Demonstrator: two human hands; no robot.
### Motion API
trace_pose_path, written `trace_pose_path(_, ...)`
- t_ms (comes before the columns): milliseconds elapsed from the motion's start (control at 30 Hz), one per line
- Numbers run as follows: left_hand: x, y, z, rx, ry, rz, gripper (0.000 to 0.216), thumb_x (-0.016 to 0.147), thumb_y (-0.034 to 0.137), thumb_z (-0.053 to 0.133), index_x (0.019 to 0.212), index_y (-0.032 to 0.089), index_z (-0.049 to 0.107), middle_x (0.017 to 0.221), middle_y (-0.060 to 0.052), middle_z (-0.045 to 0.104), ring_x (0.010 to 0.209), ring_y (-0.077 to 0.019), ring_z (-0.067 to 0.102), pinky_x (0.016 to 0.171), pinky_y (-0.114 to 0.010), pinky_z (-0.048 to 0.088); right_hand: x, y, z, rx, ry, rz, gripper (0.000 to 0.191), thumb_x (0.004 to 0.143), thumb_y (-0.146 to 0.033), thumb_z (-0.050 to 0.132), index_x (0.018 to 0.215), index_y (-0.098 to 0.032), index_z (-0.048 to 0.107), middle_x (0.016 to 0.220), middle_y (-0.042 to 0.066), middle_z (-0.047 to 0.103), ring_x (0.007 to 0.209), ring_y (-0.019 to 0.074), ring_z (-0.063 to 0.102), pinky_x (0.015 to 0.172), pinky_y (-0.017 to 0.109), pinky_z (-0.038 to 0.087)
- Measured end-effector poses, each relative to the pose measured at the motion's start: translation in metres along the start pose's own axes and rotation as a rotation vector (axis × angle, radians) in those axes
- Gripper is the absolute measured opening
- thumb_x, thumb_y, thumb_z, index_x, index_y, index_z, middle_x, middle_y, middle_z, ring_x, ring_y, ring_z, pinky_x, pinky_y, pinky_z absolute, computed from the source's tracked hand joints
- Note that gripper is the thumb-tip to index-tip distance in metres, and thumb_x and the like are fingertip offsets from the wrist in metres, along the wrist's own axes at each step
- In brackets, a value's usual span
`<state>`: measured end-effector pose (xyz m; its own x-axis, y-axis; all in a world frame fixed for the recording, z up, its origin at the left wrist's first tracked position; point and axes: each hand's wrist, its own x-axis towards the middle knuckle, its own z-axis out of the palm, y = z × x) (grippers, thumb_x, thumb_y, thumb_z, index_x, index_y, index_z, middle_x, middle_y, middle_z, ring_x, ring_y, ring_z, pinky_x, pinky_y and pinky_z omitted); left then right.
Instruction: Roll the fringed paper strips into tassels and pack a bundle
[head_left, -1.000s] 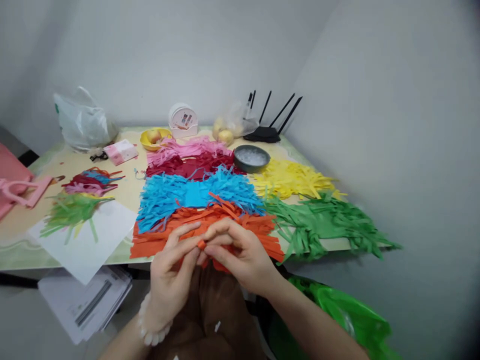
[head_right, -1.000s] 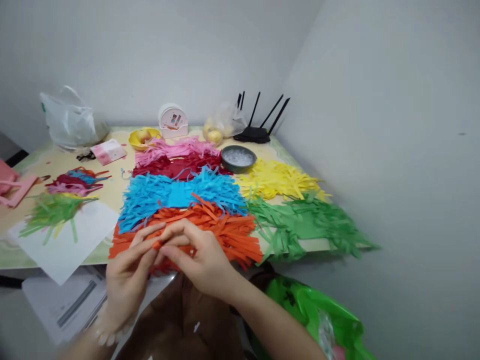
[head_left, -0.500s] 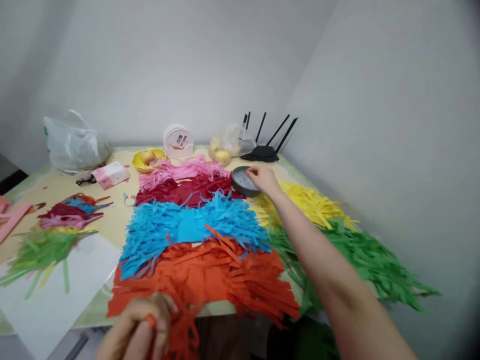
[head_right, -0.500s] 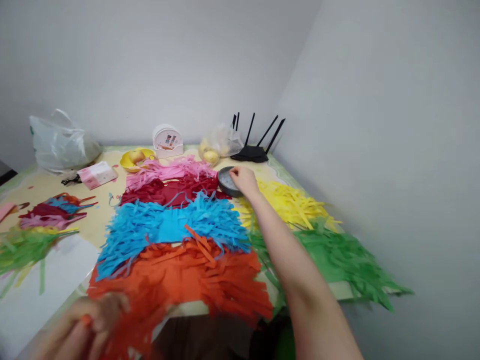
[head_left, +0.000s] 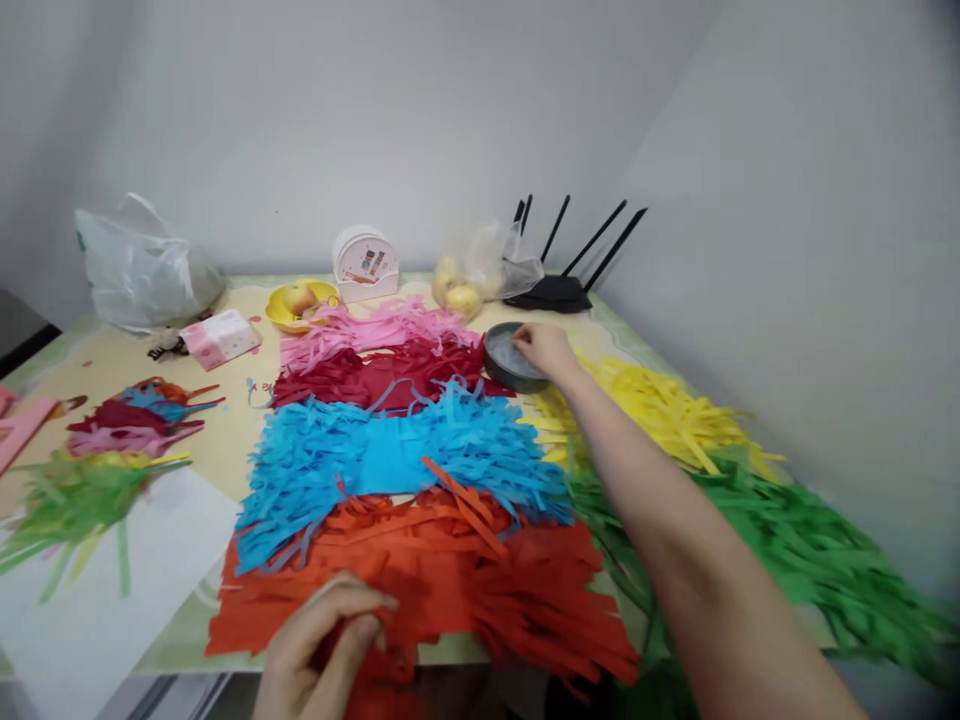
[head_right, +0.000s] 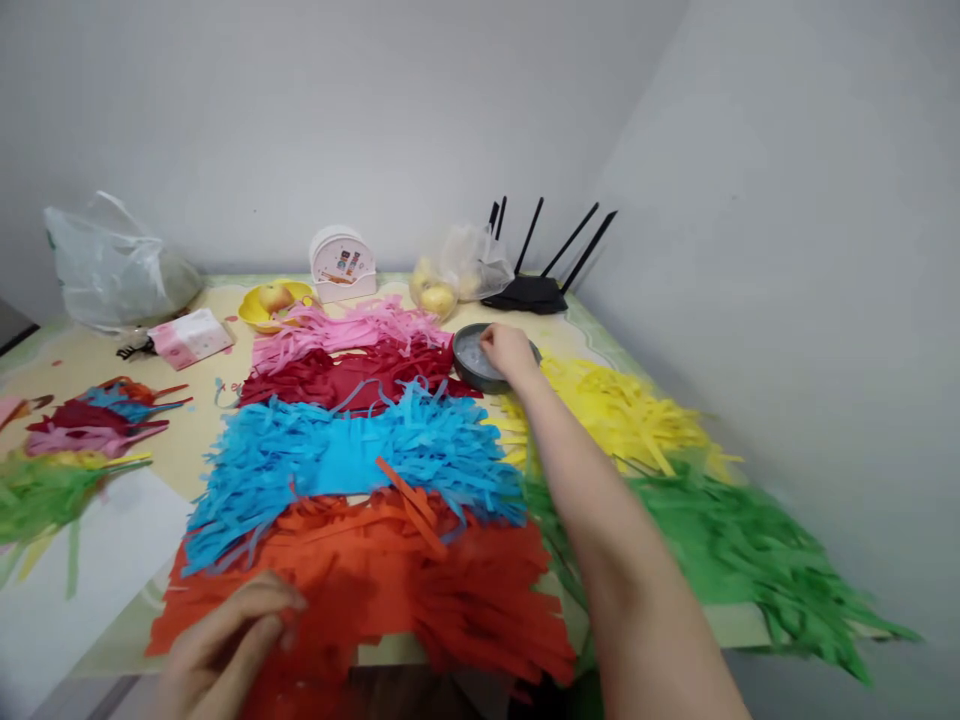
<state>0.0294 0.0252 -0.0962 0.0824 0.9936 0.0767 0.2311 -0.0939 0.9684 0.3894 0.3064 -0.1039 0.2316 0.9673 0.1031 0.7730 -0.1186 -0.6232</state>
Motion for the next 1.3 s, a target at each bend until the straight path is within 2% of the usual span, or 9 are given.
trace_pose_path(67,-0.001,-0.004,0.000,0.022,0.109,-0.057,0.016,0.088,0.034,0.065,0.083,0.021,0.073,0.073,-0.002,0.068,0.069,-0.0146,0.065,0.068,-0.018,0.052,-0.028,-0.015,-0.008,0.113,0.023,-0.045,0.020,0.091,-0.030,0.057,0.087,-0.014,0.066,0.085,0.011,0.073,0.079,0.0214,0.068,0.079,0.034,0.053)
trace_pose_path(167,0.000,-0.004,-0.001,0.044,0.188,-0.019,0.012,0.085,0.031,0.067,0.082,0.020,0.073,0.074,-0.001,0.070,0.071,-0.0140,0.066,0.069,-0.017,0.053,-0.101,-0.046,-0.004,0.294,-0.032,-0.146,0.021,0.091,-0.036,0.054,0.092,-0.017,0.064,0.085,0.006,0.073,0.069,0.0159,0.065,0.070,0.029,0.054)
trace_pose_path(267,0.002,0.005,0.001,0.028,0.225,0.100,0.008,0.085,0.025,0.067,0.082,0.020,0.072,0.081,-0.001,0.073,0.078,-0.0133,0.068,0.075,-0.017,0.053,-0.191,-0.079,0.014,0.755,-0.260,-0.241,0.026,0.084,-0.046,0.066,0.083,-0.019,0.065,0.075,0.003,0.069,0.062,0.0144,0.062,0.061,0.027,0.052)
trace_pose_path(367,-0.001,0.015,0.007,-0.021,0.215,0.194,0.006,0.086,0.020,0.065,0.084,0.020,0.071,0.081,0.001,0.073,0.077,-0.0113,0.068,0.075,-0.016,0.052,-0.265,-0.105,0.032,1.038,-0.423,-0.172,0.024,0.081,-0.044,0.073,0.081,-0.020,0.068,0.071,0.001,0.067,0.060,0.0129,0.060,0.060,0.025,0.052)
trace_pose_path(467,-0.013,0.019,0.010,-0.051,0.206,0.247,0.005,0.086,0.017,0.065,0.084,0.019,0.069,0.079,0.001,0.072,0.075,-0.0101,0.067,0.073,-0.015,0.052,-0.310,-0.121,0.043,1.151,-0.435,-0.112,0.020,0.080,-0.040,0.075,0.081,-0.020,0.070,0.071,0.001,0.067,0.062,0.0124,0.061,0.060,0.023,0.053)
trace_pose_path(633,-0.039,0.020,0.004,-0.053,0.208,0.235,0.005,0.087,0.016,0.065,0.083,0.018,0.067,0.078,0.001,0.071,0.072,-0.0093,0.066,0.069,-0.015,0.051,-0.344,-0.134,0.044,1.155,-0.376,-0.029,0.020,0.077,-0.038,0.078,0.081,-0.020,0.072,0.070,0.000,0.067,0.061,0.0117,0.061,0.057,0.021,0.053)
trace_pose_path(800,-0.054,0.020,-0.003,-0.040,0.202,0.261,0.007,0.088,0.015,0.064,0.082,0.018,0.066,0.077,0.002,0.070,0.071,-0.0087,0.065,0.069,-0.015,0.050,-0.363,-0.145,0.041,1.154,-0.333,-0.047,0.021,0.076,-0.039,0.079,0.079,-0.020,0.072,0.071,0.000,0.068,0.061,0.0119,0.062,0.058,0.022,0.054)
trace_pose_path(1033,-0.066,0.015,0.005,-0.084,0.305,0.273,0.006,0.089,0.017,0.064,0.083,0.019,0.065,0.075,0.003,0.069,0.067,-0.0078,0.064,0.065,-0.014,0.050,-0.384,-0.151,0.059,1.227,-0.207,0.004,0.014,0.080,-0.034,0.076,0.080,-0.021,0.070,0.067,-0.001,0.067,0.060,0.0105,0.060,0.057,0.020,0.050)
trace_pose_path(1300,-0.063,0.010,-0.006,0.053,0.172,0.323,0.007,0.088,0.017,0.065,0.083,0.018,0.069,0.078,0.000,0.072,0.072,-0.0113,0.066,0.071,-0.019,0.051,-0.383,-0.150,0.058,1.149,-0.182,-0.012,0.019,0.078,-0.037,0.076,0.078,-0.020,0.068,0.067,-0.001,0.065,0.060,0.0124,0.060,0.058,0.023,0.051)
